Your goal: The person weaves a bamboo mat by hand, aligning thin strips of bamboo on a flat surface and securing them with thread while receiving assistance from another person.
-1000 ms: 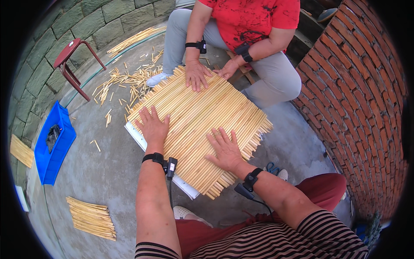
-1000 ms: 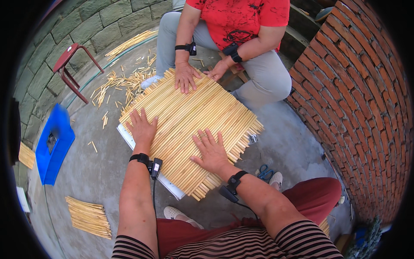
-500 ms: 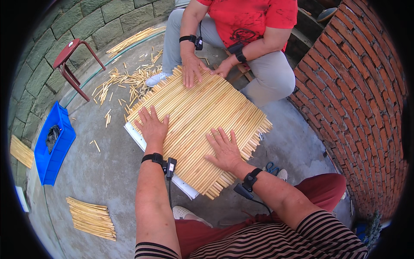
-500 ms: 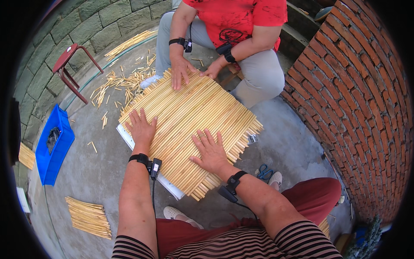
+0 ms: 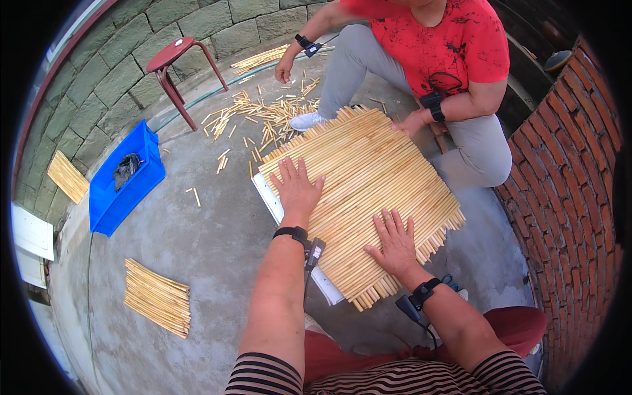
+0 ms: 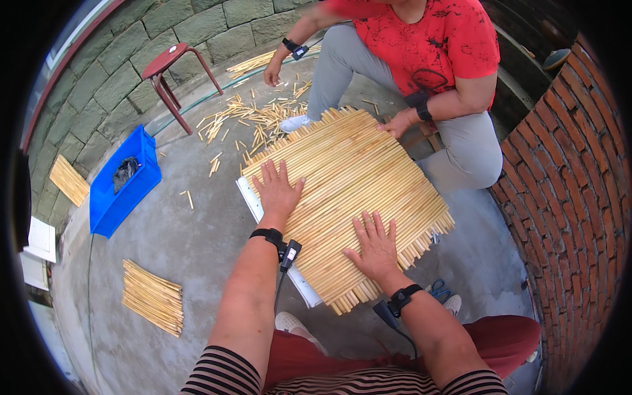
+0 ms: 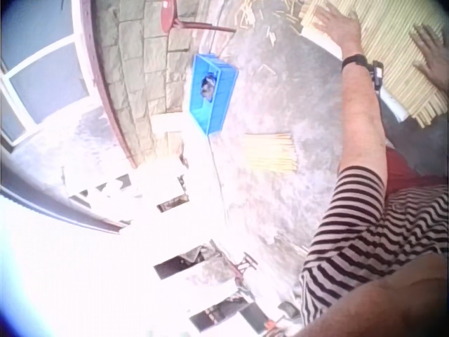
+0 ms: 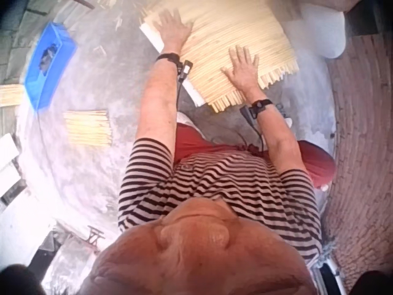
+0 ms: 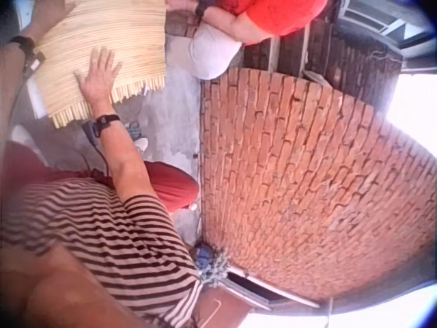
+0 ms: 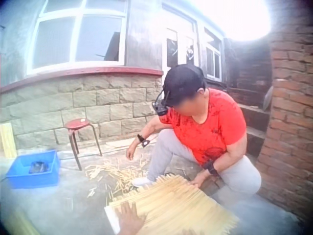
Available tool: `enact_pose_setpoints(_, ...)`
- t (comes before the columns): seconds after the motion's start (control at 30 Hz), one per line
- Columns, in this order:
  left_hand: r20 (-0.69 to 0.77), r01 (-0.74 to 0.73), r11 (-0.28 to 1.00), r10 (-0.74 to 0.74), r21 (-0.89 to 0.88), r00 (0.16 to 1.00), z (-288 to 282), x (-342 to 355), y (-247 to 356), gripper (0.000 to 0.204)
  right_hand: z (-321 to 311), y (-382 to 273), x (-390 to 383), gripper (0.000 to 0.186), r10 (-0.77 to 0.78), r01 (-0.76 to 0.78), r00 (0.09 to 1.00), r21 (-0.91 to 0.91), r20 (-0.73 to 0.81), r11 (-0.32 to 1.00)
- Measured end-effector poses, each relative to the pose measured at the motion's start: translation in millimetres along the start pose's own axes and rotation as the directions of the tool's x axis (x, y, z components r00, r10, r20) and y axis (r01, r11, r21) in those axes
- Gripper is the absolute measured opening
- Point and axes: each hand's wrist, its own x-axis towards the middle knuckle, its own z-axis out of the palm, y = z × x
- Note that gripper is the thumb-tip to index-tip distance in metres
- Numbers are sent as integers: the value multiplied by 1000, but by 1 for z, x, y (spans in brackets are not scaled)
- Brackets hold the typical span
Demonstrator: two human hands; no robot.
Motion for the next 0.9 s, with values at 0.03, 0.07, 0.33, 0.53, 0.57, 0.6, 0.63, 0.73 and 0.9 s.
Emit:
enact_pose_setpoints(0.03,14,-1,1000,1,-11,1000,0,0,1,87,0,0,1,88,-17,18,1000,18,-16,1000)
enact_pose_setpoints(0.07,15,-4,1000,4,-12,1000,0,0,1,88,0,0,1,88,-19,20,1000,22,-19,1000)
enact_pose_setpoints(0.33,16,8,1000,-8,-16,1000,2,1,1,88,3,2,-2,88,-9,10,999,25,-39,1000)
enact_pose_setpoints(0.53,38,2,1000,-2,-9,999,1,1,4,88,3,1,0,88,-6,6,1000,1,-30,1000)
enact_pose_setpoints(0.57,38,10,1000,-11,15,999,0,0,2,88,2,1,0,88,-8,8,1000,13,-27,1000)
enact_pose_setpoints(0.6,29,6,1000,-7,30,1000,0,0,2,87,2,1,-1,89,0,0,1000,16,-18,1000)
enact_pose_setpoints(0.63,16,4,1000,-4,11,1000,-1,-1,1,87,3,1,0,89,-13,14,1000,31,-26,999)
enact_pose_setpoints(0.73,16,5,1000,-5,-9,1000,-2,-1,0,87,4,2,0,90,-17,18,999,31,-35,999)
enact_pose_setpoints(0.9,17,8,1000,-7,-26,1000,-3,-1,2,87,3,2,1,89,-36,37,998,20,-59,999)
